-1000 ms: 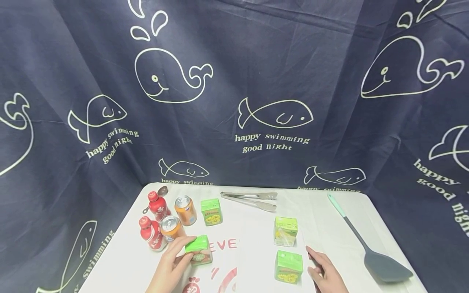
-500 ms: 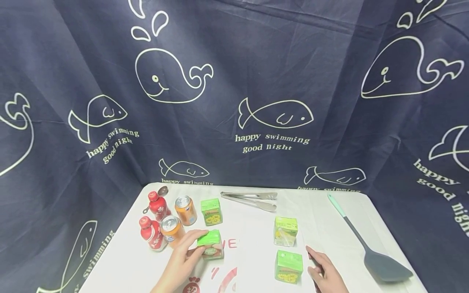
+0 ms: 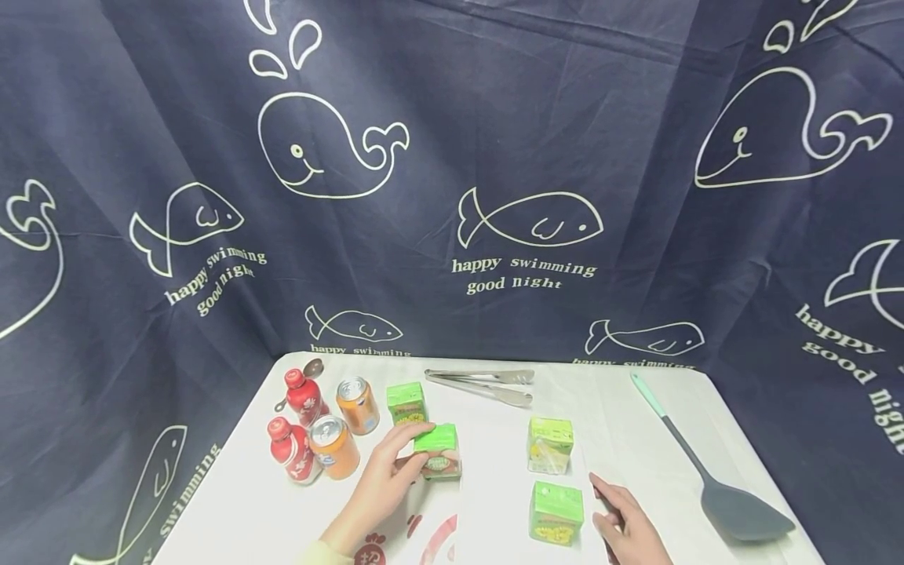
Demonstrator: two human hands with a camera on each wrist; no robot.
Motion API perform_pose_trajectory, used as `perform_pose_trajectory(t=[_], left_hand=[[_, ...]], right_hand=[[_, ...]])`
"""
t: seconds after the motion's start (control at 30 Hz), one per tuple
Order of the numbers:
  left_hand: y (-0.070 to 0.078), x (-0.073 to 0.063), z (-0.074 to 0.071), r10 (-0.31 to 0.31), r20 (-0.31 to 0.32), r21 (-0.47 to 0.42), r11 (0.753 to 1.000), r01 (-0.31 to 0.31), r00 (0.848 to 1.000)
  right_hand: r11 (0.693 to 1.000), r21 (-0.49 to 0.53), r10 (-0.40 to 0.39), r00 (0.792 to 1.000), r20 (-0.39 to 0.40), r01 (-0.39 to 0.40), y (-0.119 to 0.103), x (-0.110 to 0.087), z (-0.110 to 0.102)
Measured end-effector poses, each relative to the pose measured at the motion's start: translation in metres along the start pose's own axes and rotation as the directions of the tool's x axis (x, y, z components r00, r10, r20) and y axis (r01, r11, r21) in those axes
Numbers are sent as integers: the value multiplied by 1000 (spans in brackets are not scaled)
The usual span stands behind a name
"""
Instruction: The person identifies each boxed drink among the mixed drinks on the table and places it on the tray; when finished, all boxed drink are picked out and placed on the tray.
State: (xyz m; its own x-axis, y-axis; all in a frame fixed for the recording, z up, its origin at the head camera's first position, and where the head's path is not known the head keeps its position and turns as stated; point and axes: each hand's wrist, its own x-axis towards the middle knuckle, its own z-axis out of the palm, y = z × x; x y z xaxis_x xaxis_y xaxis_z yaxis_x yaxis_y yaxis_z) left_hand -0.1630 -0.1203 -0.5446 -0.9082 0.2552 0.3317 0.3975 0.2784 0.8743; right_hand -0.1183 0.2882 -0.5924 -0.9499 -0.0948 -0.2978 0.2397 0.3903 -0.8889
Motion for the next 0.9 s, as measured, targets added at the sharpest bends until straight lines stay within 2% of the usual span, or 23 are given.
perform_pose_trajectory(t=[0.23,0.4,0.53,0.9], left_hand=[[4,22,22,52,29,-31,998,-51,998],[4,35,39,46,45,-55,998,-43,998],[4,43,50,44,53,-29,999,-43,998],[-2,56,71,0,75,-5,1000,1,997]], right_hand=[[1000,-18,-6,1000,-4,6,2,0,1],[1000,-18,8,1000,-22,-9,2,1,2],[1000,-20,12,1000,-27,-12,0,0,3],[1000,-8,-16,1000,-18,16,-1,-2,2]])
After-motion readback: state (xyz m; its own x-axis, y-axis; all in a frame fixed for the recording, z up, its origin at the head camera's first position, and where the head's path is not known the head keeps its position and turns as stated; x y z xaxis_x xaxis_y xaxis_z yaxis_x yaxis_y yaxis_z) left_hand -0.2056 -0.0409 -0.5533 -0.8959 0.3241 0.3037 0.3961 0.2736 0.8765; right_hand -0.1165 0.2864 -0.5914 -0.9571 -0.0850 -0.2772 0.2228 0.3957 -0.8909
